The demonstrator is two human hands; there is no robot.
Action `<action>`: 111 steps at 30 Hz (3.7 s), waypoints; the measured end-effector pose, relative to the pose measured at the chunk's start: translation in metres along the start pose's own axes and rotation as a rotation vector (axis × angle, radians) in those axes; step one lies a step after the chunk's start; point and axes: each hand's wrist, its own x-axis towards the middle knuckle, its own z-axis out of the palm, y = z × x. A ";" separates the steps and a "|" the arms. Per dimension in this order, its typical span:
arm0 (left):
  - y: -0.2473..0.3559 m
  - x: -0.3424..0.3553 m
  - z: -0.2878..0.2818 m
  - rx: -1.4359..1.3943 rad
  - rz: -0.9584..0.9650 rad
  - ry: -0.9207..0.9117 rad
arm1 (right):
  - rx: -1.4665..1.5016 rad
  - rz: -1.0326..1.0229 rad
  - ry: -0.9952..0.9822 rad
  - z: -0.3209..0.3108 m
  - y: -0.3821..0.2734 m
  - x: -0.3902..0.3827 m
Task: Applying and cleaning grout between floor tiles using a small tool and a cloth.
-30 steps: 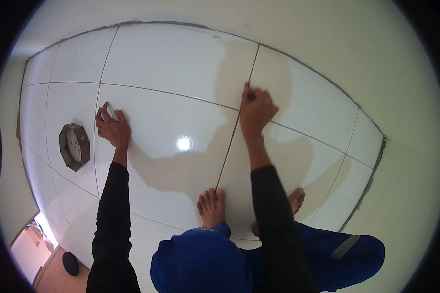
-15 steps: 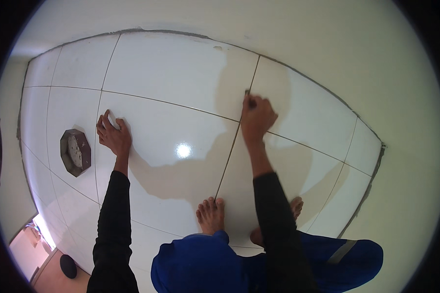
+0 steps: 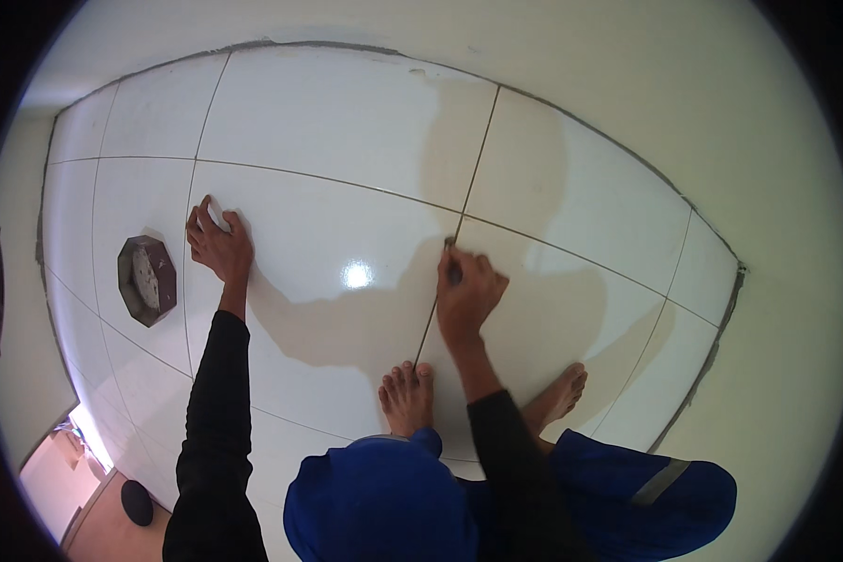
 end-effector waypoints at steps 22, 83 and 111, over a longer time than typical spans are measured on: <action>0.003 -0.005 0.016 -0.059 0.010 0.022 | -0.155 -0.039 0.011 -0.002 0.001 0.088; -0.015 -0.005 0.013 -0.049 0.109 0.018 | -0.131 -0.645 -0.206 -0.117 0.114 0.128; 0.000 -0.004 0.017 -0.017 0.086 0.034 | -0.318 -0.795 -0.435 -0.150 0.147 0.138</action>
